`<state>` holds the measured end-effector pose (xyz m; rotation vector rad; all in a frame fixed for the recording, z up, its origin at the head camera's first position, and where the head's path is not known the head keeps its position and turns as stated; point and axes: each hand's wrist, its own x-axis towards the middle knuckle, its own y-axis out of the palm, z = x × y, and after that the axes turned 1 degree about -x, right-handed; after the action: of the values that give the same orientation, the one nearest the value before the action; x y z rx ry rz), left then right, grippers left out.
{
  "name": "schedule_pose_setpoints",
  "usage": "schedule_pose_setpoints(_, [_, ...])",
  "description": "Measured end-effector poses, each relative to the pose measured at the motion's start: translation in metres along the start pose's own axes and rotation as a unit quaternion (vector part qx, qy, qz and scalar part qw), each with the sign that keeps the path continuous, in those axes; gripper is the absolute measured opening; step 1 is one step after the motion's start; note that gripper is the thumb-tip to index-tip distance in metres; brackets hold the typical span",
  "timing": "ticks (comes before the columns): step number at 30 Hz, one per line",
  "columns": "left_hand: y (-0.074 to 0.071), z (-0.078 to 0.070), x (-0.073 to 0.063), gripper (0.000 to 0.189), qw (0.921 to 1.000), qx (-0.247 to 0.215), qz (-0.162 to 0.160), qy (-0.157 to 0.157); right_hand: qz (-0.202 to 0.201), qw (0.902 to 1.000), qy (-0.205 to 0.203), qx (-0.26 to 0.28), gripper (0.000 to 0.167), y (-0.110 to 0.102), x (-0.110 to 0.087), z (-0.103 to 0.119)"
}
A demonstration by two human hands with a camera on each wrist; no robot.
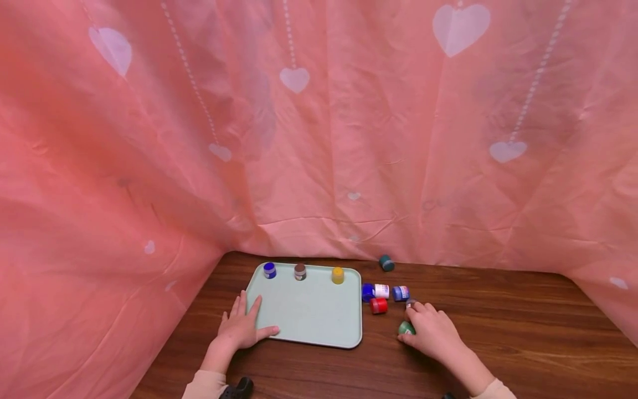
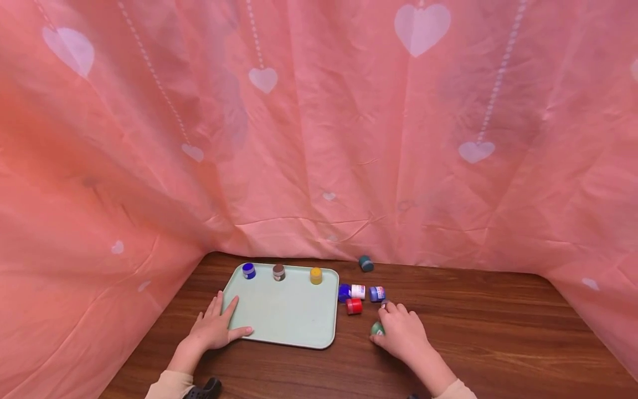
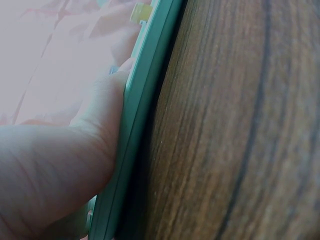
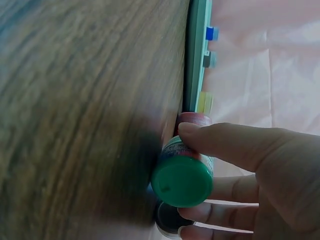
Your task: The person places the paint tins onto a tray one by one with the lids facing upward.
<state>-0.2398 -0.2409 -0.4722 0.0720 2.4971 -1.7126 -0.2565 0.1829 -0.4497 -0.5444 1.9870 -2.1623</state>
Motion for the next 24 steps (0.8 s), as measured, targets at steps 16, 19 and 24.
schedule_pose_setpoints(16, [0.006, 0.006, 0.004, 0.112, 0.9999, -0.016, 0.002, -0.001, -0.017, 0.9990, -0.039, -0.015, 0.038, 0.004, 0.000, 0.004])
schedule_pose_setpoints(19, [0.002, 0.004, 0.003, 0.108, 0.9999, -0.010, 0.002, 0.002, -0.015, 0.9991, -0.039, -0.010, 0.037, 0.004, 0.001, 0.004])
schedule_pose_setpoints(24, [0.002, 0.003, 0.002, 0.107, 1.0000, -0.002, 0.003, 0.001, -0.019, 0.9991, -0.038, -0.001, 0.035, 0.004, 0.001, 0.003])
